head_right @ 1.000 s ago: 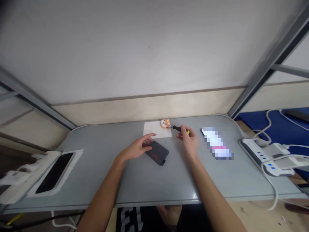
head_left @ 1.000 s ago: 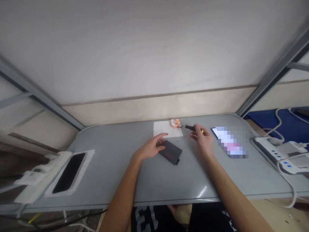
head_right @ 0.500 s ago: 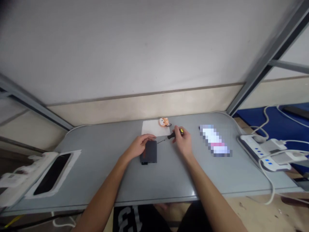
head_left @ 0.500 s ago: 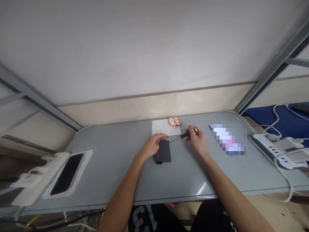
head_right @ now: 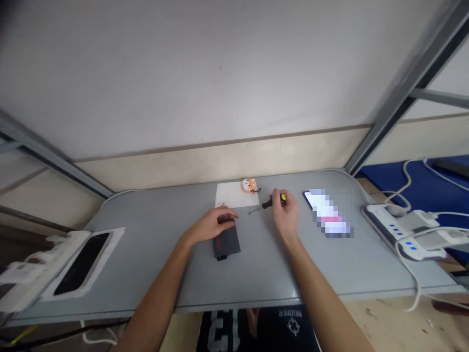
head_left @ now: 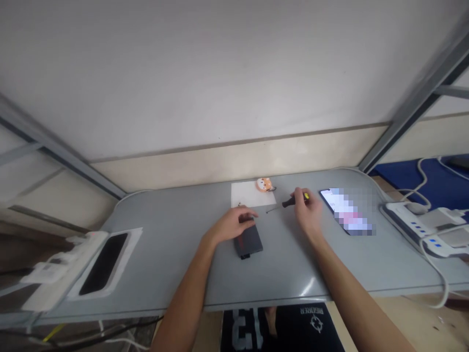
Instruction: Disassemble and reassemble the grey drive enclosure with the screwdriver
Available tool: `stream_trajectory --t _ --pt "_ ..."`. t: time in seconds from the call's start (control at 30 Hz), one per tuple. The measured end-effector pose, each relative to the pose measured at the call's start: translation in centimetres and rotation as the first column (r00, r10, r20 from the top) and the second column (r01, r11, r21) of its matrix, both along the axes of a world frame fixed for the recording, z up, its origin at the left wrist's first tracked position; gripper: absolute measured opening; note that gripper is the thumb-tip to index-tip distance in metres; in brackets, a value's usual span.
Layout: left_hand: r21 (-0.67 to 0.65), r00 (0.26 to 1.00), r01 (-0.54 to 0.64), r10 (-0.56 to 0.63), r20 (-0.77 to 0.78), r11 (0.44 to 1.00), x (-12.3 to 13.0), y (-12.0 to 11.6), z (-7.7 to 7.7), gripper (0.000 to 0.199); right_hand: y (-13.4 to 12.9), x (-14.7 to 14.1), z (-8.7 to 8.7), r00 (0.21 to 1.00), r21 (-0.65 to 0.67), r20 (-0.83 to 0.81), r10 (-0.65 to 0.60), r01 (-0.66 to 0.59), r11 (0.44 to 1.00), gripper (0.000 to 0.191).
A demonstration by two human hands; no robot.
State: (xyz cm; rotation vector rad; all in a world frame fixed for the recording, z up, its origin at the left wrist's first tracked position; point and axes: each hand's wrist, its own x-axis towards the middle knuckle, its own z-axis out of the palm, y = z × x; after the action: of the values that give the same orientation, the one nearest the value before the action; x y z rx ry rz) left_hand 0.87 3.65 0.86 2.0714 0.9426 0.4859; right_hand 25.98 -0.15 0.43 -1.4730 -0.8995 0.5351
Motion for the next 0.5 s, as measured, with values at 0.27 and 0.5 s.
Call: stream_trajectory --t 0.27,0.5 --pt "-0.168 1.0 0.003 0.002 0.025 0.986 -1.3 1.1 0.2 0.013 -0.1 -1.2 -0.2 0.972 -0.021 -0.118 0.205 -0.209 0.978 0.044" --pt "-0.145 0.992 -0.097 0.107 0.065 0.985 -1.5 1.3 -0.1 0.027 -0.3 -1.7 -0.4 0.951 -0.026 -0.144 0.272 -0.279 0.96 0.043"
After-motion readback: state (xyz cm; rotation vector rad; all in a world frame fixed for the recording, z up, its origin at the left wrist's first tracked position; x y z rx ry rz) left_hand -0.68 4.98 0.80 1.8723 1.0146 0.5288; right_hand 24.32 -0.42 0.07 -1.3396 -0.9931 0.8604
